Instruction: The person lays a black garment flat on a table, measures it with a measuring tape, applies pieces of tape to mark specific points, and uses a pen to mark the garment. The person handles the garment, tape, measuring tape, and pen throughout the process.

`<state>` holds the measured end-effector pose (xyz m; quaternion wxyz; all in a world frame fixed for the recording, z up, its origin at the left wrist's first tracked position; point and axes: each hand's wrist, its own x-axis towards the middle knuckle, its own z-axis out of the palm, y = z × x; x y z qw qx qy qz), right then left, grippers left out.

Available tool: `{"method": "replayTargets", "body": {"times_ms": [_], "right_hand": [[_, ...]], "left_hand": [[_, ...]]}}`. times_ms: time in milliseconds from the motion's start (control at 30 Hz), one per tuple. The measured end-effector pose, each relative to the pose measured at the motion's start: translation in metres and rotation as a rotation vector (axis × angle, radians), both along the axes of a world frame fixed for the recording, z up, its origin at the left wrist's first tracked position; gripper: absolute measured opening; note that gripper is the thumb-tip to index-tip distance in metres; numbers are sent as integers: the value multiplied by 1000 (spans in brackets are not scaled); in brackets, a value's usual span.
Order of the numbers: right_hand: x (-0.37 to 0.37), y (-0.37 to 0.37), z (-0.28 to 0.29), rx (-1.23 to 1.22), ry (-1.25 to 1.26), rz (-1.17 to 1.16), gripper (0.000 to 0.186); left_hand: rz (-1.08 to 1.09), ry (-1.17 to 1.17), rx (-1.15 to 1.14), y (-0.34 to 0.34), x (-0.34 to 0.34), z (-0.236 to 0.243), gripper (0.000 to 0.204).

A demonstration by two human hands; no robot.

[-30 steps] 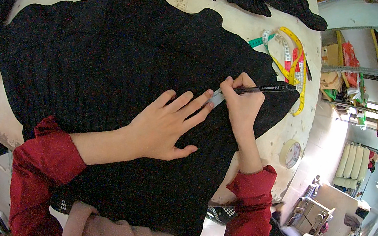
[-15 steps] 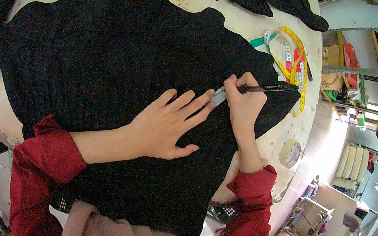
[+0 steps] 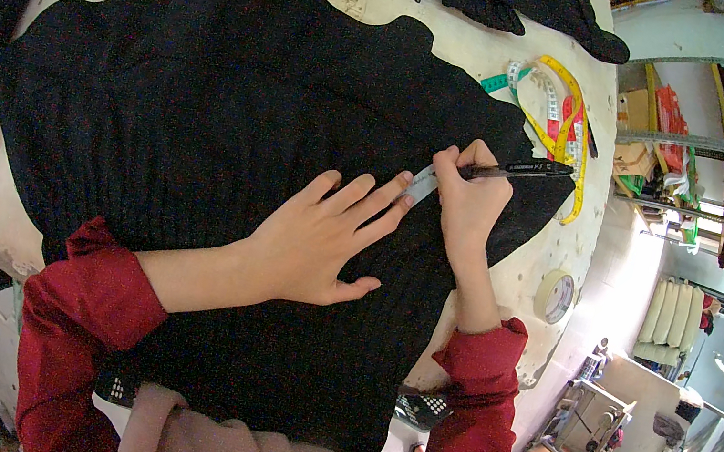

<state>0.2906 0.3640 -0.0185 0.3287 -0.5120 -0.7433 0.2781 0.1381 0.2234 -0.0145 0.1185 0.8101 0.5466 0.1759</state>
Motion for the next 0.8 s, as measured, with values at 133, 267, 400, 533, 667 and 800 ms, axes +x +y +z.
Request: {"method": "replayTargets", "body": {"times_ms": [133, 267, 400, 533, 667, 800], "right_hand": [[-2, -2, 2, 172, -83, 4, 32], [3, -1, 4, -164, 248, -22, 29], [15, 10, 26, -536, 737, -43, 31], [2, -16, 17, -416, 284, 161, 33], [5, -20, -1, -179, 131, 243, 29], [4, -20, -4, -159, 161, 289, 27]], "left_hand": [[-2, -2, -1, 0, -1, -1, 87], [2, -12, -1, -1, 0, -1, 86], [2, -1, 54, -3, 0, 0, 77], [-11, 29, 85, -4, 0, -1, 66], [-20, 33, 91, -3, 0, -1, 60], [-19, 31, 91, -4, -1, 0, 59]]}}
